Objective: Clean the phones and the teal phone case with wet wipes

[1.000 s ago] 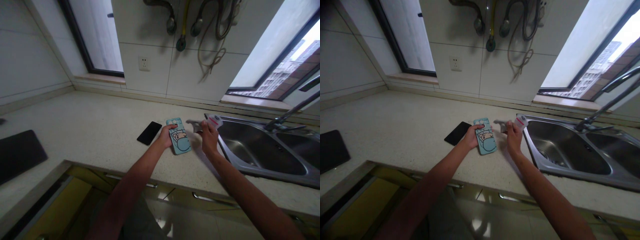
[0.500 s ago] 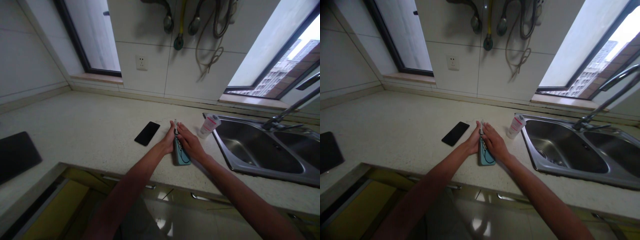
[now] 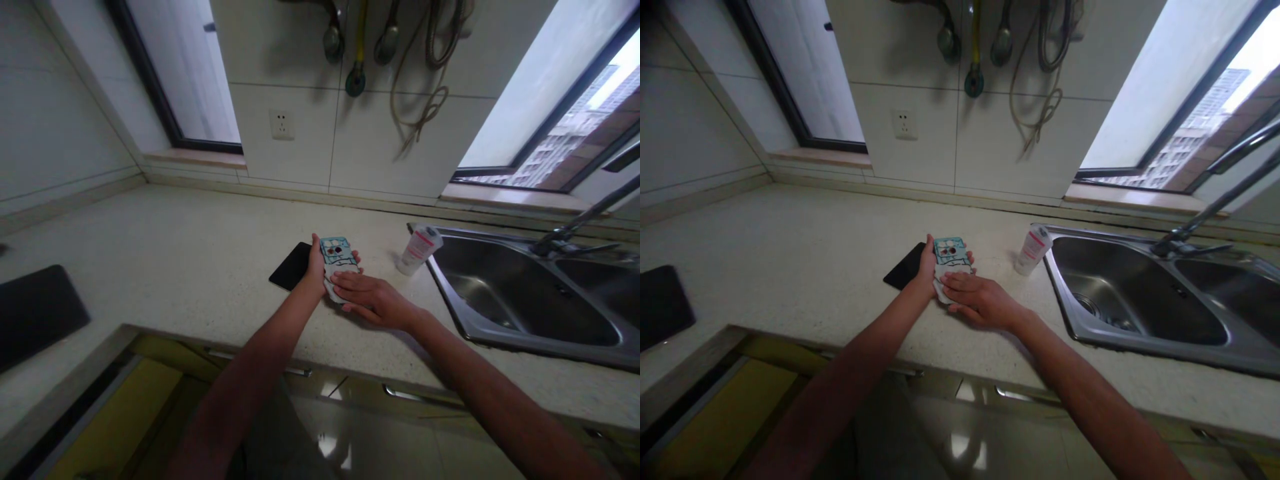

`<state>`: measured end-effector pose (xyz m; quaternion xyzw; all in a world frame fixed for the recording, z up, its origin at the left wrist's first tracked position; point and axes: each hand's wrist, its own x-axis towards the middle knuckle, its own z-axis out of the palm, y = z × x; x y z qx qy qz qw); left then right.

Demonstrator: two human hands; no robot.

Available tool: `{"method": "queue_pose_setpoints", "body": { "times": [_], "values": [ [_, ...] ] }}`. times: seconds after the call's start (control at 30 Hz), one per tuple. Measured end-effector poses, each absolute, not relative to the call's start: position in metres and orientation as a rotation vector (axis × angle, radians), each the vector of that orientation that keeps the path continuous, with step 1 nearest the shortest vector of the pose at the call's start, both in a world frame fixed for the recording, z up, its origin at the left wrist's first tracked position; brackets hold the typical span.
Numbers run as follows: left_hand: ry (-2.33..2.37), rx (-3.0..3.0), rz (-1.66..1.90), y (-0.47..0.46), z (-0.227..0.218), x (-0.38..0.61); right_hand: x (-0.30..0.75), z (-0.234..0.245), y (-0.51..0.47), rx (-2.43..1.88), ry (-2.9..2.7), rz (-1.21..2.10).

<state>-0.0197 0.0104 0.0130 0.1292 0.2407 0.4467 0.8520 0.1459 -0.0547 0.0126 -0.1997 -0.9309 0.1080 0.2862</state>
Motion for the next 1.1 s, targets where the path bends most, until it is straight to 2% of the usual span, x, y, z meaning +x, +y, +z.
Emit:
{"method": "queue_pose_setpoints", "body": {
  "times": [0.1,0.23,0.43,0.7,0.87,1.1],
  "values": [
    [0.503,0.284,0.988,0.012,0.016,-0.026,0.156,0.021,-0.057,-0.496,-2.530,0.299],
    [0.494,0.270,1.002,0.012,0.019,-0.028,0.174,0.024,-0.051,-0.660,-2.474,0.309],
    [0.474,0.242,0.942,0.010,0.020,-0.020,0.175,0.007,-0.037,-0.916,-2.292,0.168],
    [0.435,0.307,0.770,-0.002,0.019,-0.005,0.170,-0.009,-0.026,-1.097,-2.229,0.144],
    [0.568,0.348,0.748,-0.011,0.016,0.003,0.165,-0.009,-0.031,-1.050,-2.278,0.169],
    [0.503,0.343,0.791,-0.007,0.006,0.008,0.149,-0.002,-0.041,-0.898,-2.347,0.170]
  ]
}}
